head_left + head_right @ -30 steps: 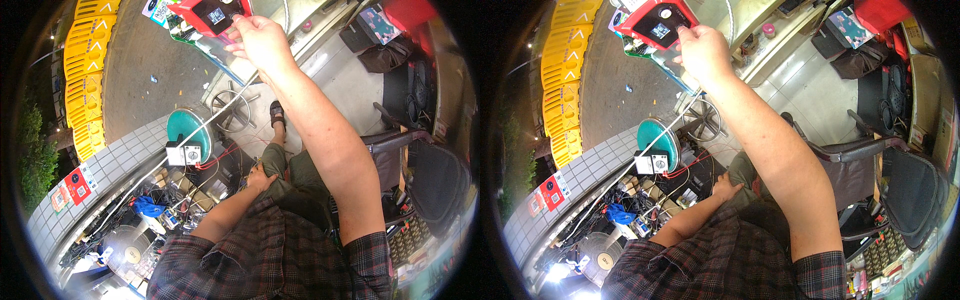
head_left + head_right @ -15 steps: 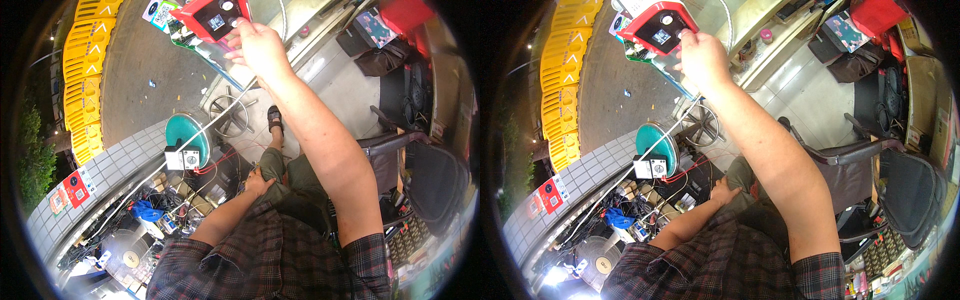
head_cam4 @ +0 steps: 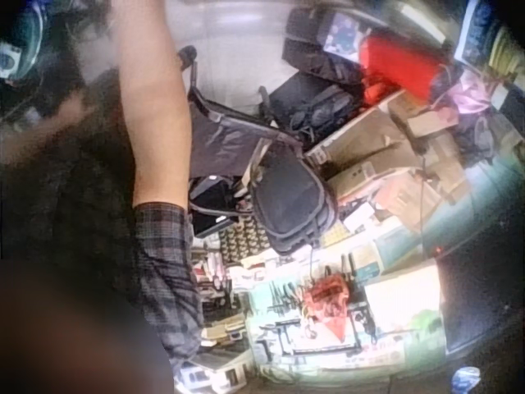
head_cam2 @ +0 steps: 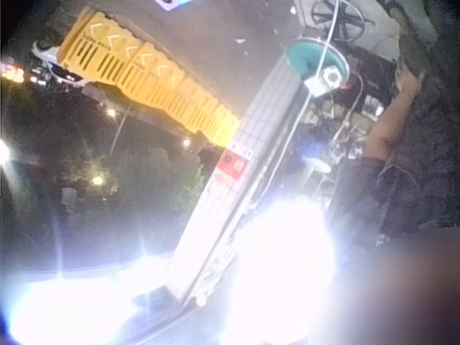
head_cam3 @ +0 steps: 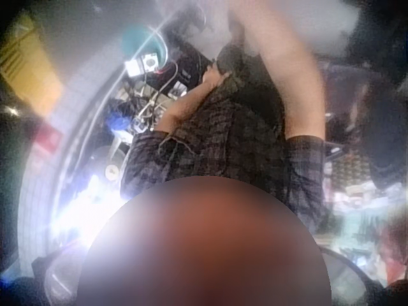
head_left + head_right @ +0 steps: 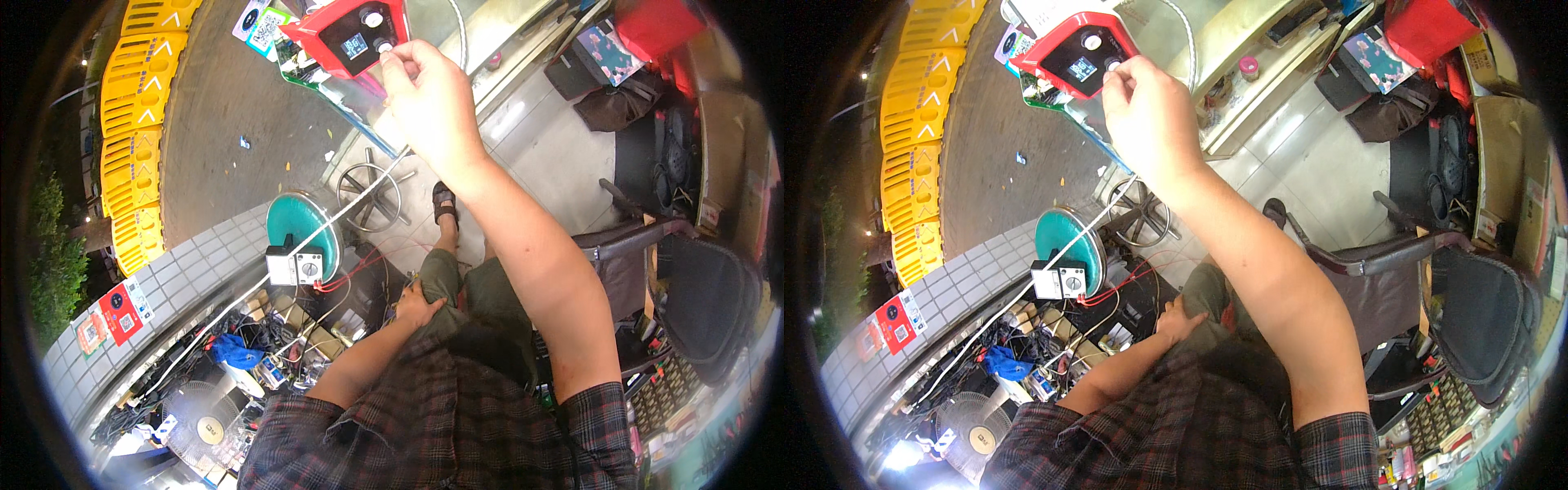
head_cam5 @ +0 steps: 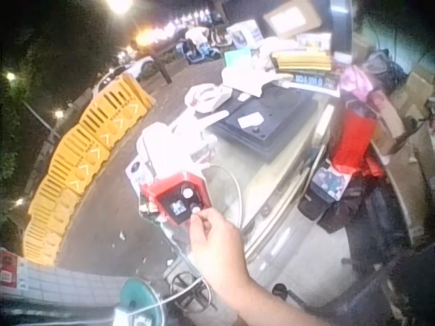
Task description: The person connects a power supply to a disassembled electronic device and uses a handheld red diagnostic tool to test its components. They repeatedly attach the tool to the device, observe the display, and adjust connections.
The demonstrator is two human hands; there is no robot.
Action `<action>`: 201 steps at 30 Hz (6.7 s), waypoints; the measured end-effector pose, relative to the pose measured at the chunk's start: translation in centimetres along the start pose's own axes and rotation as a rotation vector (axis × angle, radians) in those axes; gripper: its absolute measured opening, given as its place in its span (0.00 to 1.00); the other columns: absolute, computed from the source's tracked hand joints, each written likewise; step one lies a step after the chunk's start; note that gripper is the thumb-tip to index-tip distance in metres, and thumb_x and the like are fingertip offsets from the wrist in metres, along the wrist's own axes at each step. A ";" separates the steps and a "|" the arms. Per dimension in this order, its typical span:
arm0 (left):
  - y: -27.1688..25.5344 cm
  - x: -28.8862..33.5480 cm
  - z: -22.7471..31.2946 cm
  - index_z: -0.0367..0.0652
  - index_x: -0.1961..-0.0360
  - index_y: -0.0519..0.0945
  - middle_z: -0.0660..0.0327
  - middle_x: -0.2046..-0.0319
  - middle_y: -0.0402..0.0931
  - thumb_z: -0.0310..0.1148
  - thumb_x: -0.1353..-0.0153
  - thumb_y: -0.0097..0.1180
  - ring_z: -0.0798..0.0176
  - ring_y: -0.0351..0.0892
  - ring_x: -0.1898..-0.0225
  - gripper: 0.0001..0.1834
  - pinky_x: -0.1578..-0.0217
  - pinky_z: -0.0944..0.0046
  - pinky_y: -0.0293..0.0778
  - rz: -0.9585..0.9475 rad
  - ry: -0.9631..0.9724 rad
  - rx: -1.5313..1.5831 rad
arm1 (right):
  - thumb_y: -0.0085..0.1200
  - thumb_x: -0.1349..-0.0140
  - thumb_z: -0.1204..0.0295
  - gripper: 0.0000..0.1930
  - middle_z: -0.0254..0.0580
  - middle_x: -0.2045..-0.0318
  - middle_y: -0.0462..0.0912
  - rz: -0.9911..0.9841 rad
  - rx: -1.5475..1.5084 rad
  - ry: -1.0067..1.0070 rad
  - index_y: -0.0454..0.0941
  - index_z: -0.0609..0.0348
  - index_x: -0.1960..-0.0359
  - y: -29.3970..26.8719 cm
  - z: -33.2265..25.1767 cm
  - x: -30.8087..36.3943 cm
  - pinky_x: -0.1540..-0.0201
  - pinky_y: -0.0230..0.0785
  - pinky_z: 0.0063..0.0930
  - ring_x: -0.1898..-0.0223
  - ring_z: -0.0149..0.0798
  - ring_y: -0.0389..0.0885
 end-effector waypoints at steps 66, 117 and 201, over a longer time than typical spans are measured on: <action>-0.1 -0.3 -1.3 0.41 0.18 0.55 0.36 0.26 0.63 0.76 0.42 0.61 0.33 0.74 0.31 0.65 0.33 0.45 0.74 0.009 0.051 0.035 | 0.67 0.40 0.68 0.10 0.46 0.46 0.78 0.234 0.846 -0.910 0.84 0.54 0.59 -2.0 -7.9 -1.0 0.31 0.63 0.62 0.37 0.56 0.75; -0.5 -0.2 -1.5 0.39 0.18 0.56 0.34 0.28 0.65 0.76 0.44 0.63 0.32 0.76 0.33 0.66 0.32 0.46 0.74 0.031 0.051 0.058 | 0.69 0.36 0.66 0.07 0.40 0.58 0.82 0.236 0.493 -0.610 0.86 0.53 0.61 -3.3 -4.2 -0.3 0.46 0.73 0.43 0.52 0.45 0.82; -0.3 0.0 -2.2 0.40 0.19 0.59 0.37 0.27 0.66 0.77 0.44 0.62 0.35 0.77 0.32 0.65 0.34 0.46 0.76 -0.030 0.061 0.079 | 0.55 0.21 0.53 0.23 0.38 0.65 0.89 -0.052 -0.070 0.259 0.87 0.64 0.54 -0.3 -3.2 -0.6 0.70 0.73 0.22 0.73 0.28 0.83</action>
Point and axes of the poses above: each hand's wrist, its own x-axis away from the middle knuckle, its own y-axis out of the palm, z = x × y, the point moved 5 cm from there along -x, towards the middle knuckle
